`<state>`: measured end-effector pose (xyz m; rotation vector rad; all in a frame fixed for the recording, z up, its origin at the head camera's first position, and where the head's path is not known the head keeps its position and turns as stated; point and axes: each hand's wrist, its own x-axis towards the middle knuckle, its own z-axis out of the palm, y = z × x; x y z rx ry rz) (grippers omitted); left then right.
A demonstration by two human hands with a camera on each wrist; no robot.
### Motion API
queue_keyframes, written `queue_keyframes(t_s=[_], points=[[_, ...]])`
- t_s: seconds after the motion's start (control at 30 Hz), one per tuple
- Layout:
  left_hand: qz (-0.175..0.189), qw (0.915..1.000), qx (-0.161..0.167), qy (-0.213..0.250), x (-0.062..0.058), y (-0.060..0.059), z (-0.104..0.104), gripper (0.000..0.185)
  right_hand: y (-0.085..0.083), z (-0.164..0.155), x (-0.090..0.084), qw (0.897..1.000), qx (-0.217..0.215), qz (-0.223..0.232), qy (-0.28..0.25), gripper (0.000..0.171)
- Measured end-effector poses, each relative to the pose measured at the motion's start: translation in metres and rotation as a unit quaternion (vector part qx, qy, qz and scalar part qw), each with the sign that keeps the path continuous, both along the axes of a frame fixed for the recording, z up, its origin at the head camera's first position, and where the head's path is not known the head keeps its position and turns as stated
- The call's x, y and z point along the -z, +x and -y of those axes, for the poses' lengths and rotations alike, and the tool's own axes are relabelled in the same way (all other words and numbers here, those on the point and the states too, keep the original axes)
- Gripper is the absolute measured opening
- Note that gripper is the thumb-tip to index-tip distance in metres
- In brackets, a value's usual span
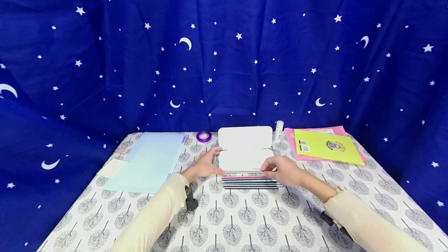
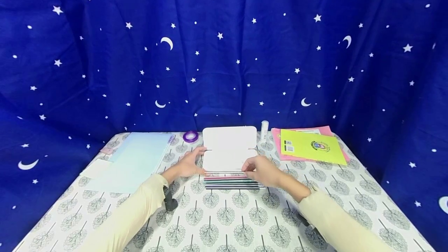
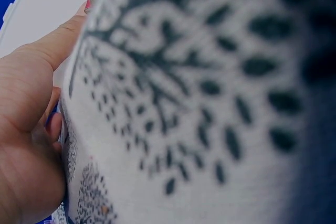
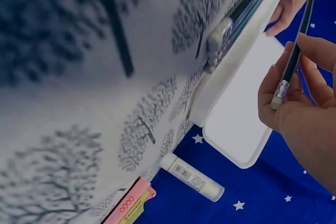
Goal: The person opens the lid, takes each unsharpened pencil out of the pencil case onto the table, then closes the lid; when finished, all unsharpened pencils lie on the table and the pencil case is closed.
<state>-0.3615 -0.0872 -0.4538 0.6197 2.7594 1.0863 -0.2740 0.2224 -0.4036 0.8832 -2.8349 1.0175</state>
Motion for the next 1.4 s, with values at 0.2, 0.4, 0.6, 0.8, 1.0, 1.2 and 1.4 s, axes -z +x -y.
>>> queue_keyframes(t_s=[0.2,0.4,0.6,0.8,1.0,1.2,1.4], points=[[0.007,0.9999,0.000,0.010,-0.001,0.001,0.000,0.106,0.015,0.000,0.004,0.999,-0.021,0.015,-0.023,0.006],[0.011,0.9998,-0.002,0.014,-0.001,0.001,0.000,0.107,0.021,0.002,0.010,0.999,-0.027,0.017,-0.022,0.011],[0.016,0.9997,-0.004,0.017,0.002,0.001,0.001,0.108,0.024,0.005,0.017,0.999,-0.032,0.009,-0.020,0.013],[0.010,0.9999,-0.002,0.012,0.001,0.001,0.000,0.108,0.025,0.009,0.022,0.999,-0.031,-0.002,-0.019,0.015],[0.007,0.9999,-0.003,0.009,0.002,-0.001,0.002,0.108,0.023,0.015,0.022,0.999,-0.022,-0.034,0.003,0.019],[0.010,0.9999,-0.002,0.012,0.003,-0.001,0.001,0.107,0.021,0.018,0.022,0.999,-0.013,-0.026,0.022,0.020],[0.011,0.9999,-0.004,0.012,0.003,-0.001,0.001,0.108,0.017,0.015,0.020,0.999,-0.028,-0.020,0.012,0.015]])
